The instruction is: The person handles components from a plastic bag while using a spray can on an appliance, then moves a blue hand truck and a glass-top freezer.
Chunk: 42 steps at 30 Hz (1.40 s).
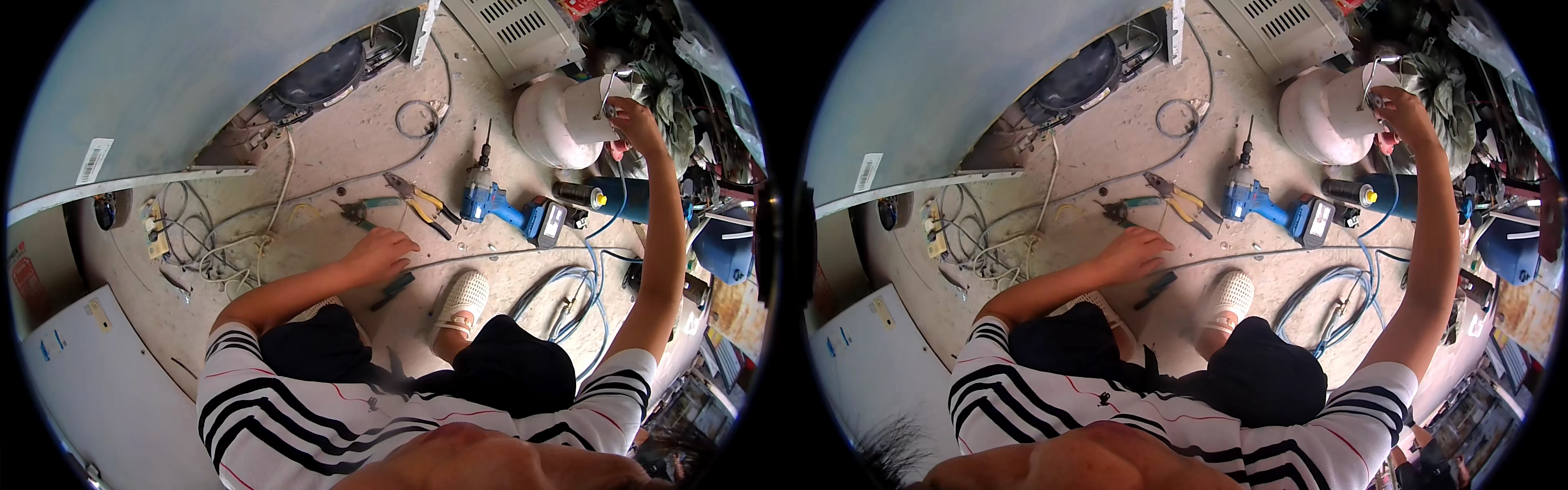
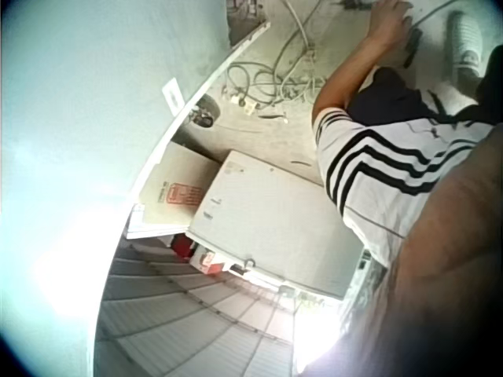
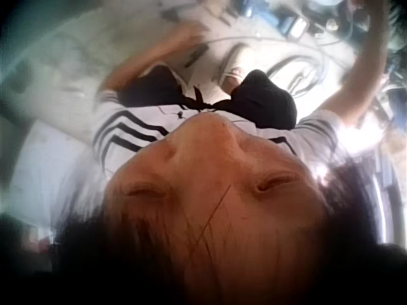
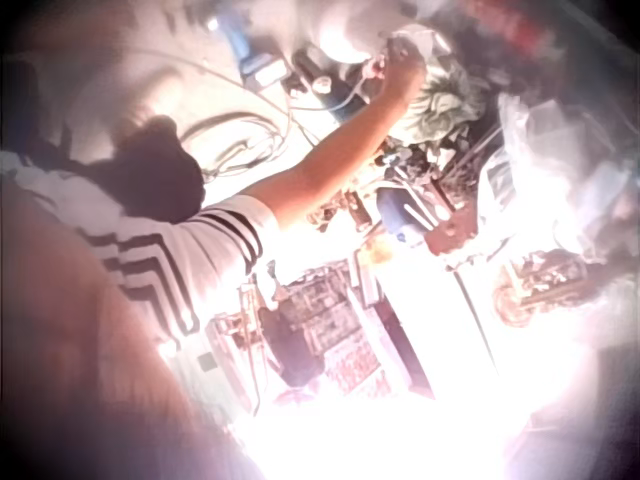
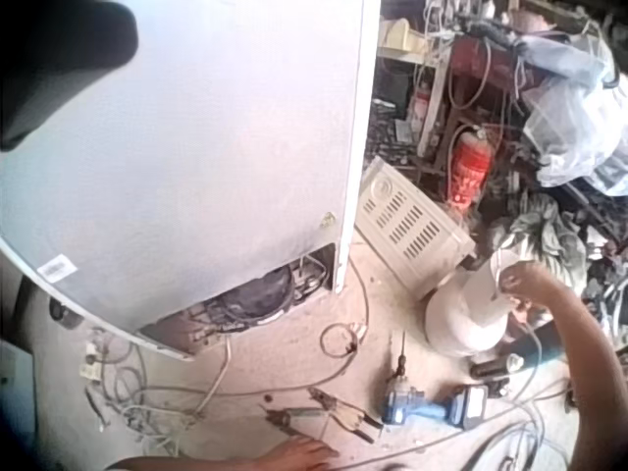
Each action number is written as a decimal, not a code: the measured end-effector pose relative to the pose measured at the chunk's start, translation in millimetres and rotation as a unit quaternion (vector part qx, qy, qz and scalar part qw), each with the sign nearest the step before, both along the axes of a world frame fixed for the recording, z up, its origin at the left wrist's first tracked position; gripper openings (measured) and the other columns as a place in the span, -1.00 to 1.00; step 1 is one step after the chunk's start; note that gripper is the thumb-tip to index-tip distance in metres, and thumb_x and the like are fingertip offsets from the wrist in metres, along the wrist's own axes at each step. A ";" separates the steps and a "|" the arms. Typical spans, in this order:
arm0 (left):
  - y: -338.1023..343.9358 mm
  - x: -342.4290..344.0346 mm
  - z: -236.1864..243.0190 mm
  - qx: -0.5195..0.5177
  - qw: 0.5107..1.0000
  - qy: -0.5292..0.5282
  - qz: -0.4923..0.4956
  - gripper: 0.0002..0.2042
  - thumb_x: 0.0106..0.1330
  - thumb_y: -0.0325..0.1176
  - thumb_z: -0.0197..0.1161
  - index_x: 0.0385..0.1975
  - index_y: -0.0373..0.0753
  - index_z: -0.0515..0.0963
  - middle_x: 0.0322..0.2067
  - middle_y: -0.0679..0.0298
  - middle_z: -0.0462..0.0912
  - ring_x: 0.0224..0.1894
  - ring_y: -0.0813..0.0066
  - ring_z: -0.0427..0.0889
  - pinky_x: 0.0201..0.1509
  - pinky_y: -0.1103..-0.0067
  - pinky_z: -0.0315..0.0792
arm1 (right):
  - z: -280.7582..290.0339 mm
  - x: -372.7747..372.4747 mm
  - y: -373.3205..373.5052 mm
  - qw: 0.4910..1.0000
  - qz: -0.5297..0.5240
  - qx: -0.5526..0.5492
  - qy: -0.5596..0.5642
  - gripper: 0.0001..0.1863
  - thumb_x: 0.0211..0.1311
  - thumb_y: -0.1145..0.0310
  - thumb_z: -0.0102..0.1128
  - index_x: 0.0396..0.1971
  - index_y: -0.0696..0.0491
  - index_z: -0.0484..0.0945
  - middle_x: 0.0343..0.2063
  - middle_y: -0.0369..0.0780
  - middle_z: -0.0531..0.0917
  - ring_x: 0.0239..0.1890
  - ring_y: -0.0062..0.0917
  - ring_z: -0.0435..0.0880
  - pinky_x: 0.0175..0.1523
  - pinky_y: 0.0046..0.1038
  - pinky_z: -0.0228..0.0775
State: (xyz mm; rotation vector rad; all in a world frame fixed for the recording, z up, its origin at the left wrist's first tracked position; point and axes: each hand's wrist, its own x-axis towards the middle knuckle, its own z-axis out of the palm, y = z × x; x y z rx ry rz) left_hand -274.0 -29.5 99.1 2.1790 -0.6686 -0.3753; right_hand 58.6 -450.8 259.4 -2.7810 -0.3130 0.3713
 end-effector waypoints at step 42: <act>-15.3 97.1 122.0 0.119 0.988 -0.053 -0.088 -0.62 0.11 -0.34 0.23 -0.02 -0.16 0.45 0.00 0.22 0.44 0.04 0.21 0.40 0.13 0.37 0.24 | 8.8 -8.2 28.1 0.991 -0.028 -0.109 -0.071 -0.60 -0.10 0.05 0.29 -0.29 0.00 0.64 -0.32 -0.09 0.65 -0.20 -0.21 0.61 -0.04 -0.30 0.42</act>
